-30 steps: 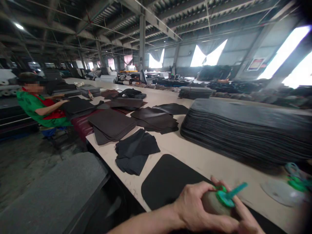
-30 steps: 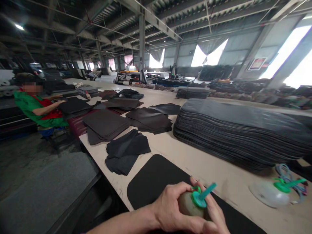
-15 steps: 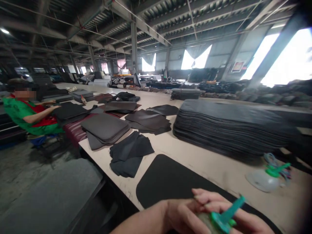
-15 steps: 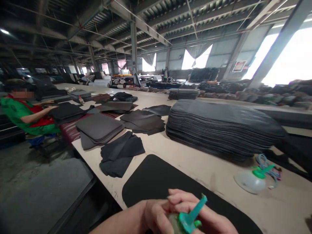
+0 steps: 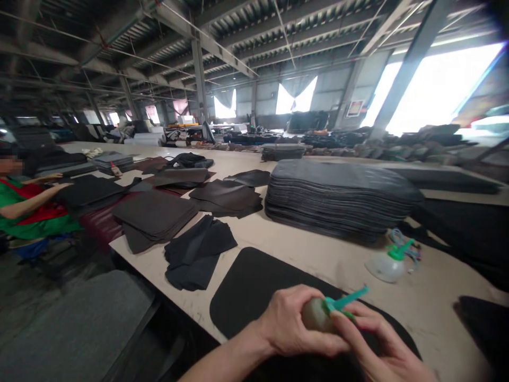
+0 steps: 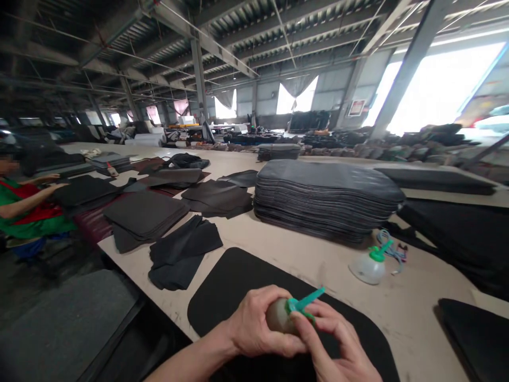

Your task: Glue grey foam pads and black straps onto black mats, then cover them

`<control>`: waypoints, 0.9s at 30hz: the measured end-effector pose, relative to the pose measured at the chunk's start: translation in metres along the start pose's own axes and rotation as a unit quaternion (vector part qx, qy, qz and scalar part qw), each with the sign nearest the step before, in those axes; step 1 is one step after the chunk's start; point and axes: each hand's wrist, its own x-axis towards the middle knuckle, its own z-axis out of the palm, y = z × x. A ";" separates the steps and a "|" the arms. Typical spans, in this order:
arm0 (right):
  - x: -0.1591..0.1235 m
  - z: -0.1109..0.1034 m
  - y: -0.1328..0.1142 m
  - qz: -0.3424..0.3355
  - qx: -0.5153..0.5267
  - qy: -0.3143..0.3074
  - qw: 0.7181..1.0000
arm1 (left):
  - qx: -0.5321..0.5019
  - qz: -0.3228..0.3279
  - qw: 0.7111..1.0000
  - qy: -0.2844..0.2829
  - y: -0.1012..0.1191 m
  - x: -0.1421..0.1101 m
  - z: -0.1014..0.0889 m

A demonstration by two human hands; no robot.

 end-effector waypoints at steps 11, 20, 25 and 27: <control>0.005 -0.044 -0.040 -0.064 -0.048 -0.010 0.997 | -0.335 -0.152 0.923 -0.114 0.011 -0.002 -0.008; 0.022 -0.005 -0.041 -0.035 0.196 -0.384 0.902 | -0.503 -0.231 0.778 -0.297 -0.005 -0.018 0.006; 0.017 0.015 -0.044 -0.021 0.288 -0.385 0.877 | -0.520 -0.221 0.768 -0.303 -0.008 -0.020 0.009; 0.015 0.014 -0.046 0.019 0.269 -0.369 0.890 | -0.492 -0.193 0.806 -0.267 -0.008 -0.019 0.004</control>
